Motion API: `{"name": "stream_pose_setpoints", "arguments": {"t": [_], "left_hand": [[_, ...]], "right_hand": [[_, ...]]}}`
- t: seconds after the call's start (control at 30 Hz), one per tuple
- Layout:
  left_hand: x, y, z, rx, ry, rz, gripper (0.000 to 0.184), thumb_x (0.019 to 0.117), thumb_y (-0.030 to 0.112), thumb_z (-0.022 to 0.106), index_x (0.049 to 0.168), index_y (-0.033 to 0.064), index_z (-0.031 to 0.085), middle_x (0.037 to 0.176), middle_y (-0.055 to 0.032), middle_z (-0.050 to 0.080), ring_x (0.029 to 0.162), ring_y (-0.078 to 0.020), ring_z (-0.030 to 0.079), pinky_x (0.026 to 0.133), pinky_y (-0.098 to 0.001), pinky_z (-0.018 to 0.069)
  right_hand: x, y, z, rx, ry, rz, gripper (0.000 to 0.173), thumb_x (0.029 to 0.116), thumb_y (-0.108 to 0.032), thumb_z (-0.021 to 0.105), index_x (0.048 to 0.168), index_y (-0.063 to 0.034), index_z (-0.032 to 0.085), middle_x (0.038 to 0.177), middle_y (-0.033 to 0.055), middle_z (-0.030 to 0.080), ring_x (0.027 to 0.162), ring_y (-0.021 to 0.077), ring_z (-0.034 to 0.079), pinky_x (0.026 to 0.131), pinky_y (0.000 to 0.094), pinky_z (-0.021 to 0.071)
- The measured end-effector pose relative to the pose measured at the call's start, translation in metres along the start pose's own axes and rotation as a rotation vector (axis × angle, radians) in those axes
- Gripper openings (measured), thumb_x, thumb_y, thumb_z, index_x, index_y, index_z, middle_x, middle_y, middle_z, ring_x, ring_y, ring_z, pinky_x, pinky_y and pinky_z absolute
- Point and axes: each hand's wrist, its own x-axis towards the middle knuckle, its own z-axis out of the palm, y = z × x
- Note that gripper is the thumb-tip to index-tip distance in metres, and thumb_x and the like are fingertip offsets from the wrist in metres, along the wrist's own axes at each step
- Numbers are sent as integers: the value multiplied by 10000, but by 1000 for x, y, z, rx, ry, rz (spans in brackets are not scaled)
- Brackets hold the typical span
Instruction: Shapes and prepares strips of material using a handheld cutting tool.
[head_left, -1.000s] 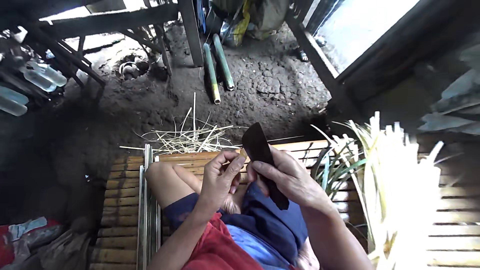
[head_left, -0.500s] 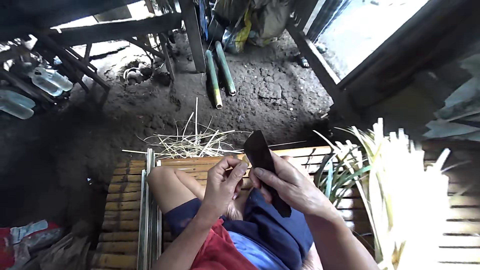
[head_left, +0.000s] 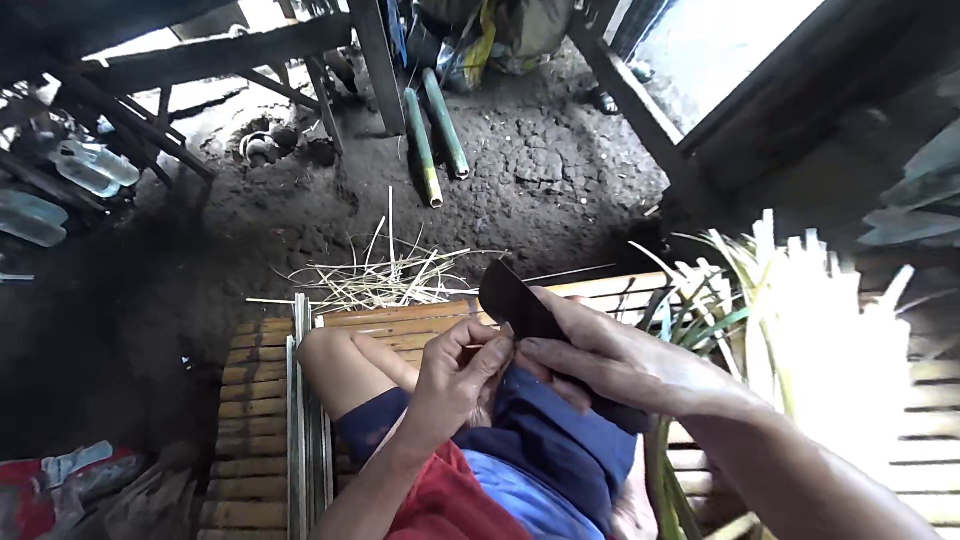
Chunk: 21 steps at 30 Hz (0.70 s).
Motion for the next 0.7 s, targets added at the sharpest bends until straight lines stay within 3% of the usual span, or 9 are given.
{"name": "stream_pose_setpoints", "arguments": {"t": [0.17,0.27,0.43,0.7], "left_hand": [[-8,7,3,-22,-4,4,128,1011,15,558,934,59,651,685,68,600,492,68,460,452,-93,393],[-2,9,5,40,42,-12,96,1010,32,574,953,62,645,690,70,584,496,58,453,453,-101,384],[3,11,-3,-13,-15,-26,144,1015,9,532,964,60,656,698,64,602,476,71,452,445,-85,397],[7,5,-4,168,41,134,76,987,30,583,987,6,656,761,95,612,567,79,487,519,-105,423]], "right_hand": [[-7,-6,10,-398,101,-147,97,1036,-160,470,1096,-91,504,667,-101,538,507,-70,490,477,99,442],[-7,0,20,-642,272,-206,174,1022,-189,461,1116,-61,533,662,-72,515,532,-21,492,517,151,443],[-7,2,-4,-205,30,-117,99,1055,-164,432,1051,-124,522,652,-85,551,484,-35,496,454,117,434],[1,4,-2,-172,28,-100,108,1045,-156,442,1132,-107,484,698,-98,543,494,-51,487,455,115,437]]}}
